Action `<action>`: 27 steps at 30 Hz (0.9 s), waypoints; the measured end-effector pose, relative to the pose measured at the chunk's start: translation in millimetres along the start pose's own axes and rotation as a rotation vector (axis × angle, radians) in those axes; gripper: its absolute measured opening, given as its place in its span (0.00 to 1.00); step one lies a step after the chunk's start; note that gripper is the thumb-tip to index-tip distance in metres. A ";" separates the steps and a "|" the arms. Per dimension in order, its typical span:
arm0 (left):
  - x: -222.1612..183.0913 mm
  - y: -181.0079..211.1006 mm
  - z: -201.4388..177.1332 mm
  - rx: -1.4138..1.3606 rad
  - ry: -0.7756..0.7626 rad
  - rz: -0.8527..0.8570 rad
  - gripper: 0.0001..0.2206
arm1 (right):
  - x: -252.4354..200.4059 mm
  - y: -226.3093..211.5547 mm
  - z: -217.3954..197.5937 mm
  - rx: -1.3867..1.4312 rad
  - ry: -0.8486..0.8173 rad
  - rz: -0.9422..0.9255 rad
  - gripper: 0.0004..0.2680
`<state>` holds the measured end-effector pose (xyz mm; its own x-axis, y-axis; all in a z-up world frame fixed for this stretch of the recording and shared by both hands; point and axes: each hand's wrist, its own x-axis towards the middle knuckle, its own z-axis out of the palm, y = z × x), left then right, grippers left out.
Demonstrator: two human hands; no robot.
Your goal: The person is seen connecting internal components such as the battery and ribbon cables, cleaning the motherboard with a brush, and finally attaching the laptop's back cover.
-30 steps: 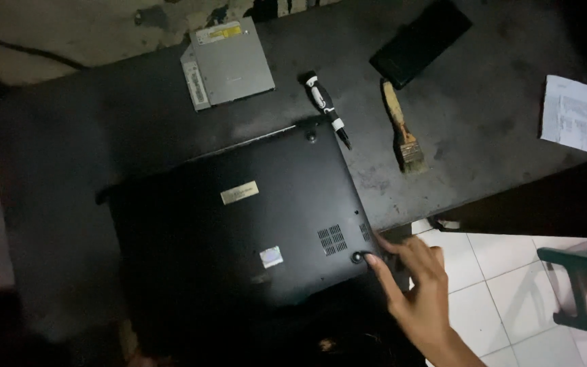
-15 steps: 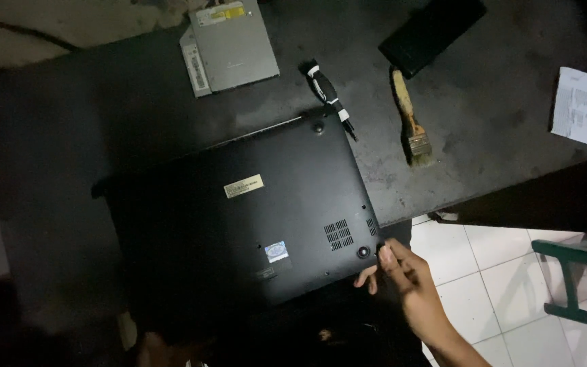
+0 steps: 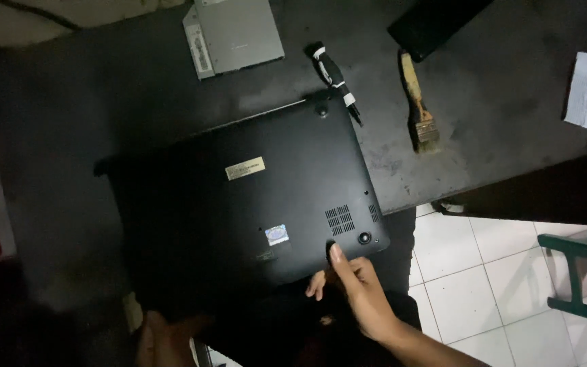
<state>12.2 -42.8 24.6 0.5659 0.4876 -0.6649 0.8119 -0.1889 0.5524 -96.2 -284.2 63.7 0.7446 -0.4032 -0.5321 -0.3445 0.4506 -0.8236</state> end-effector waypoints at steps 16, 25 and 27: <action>-49.0 25.9 54.5 0.832 -0.271 -0.168 0.28 | 0.6 3.9 13.0 -0.099 -0.047 -0.010 0.28; -95.7 31.5 35.2 0.774 -0.264 0.119 0.12 | 0.6 7.5 13.7 -0.080 0.032 0.193 0.24; -114.1 3.9 1.6 0.741 -0.253 0.083 0.12 | 2.9 4.3 17.1 -0.021 0.070 0.240 0.24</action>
<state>-49.0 -100.5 101.8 0.5724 0.2546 -0.7795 0.5989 -0.7791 0.1853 -85.8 -269.8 62.0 0.5990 -0.3408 -0.7246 -0.5189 0.5240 -0.6754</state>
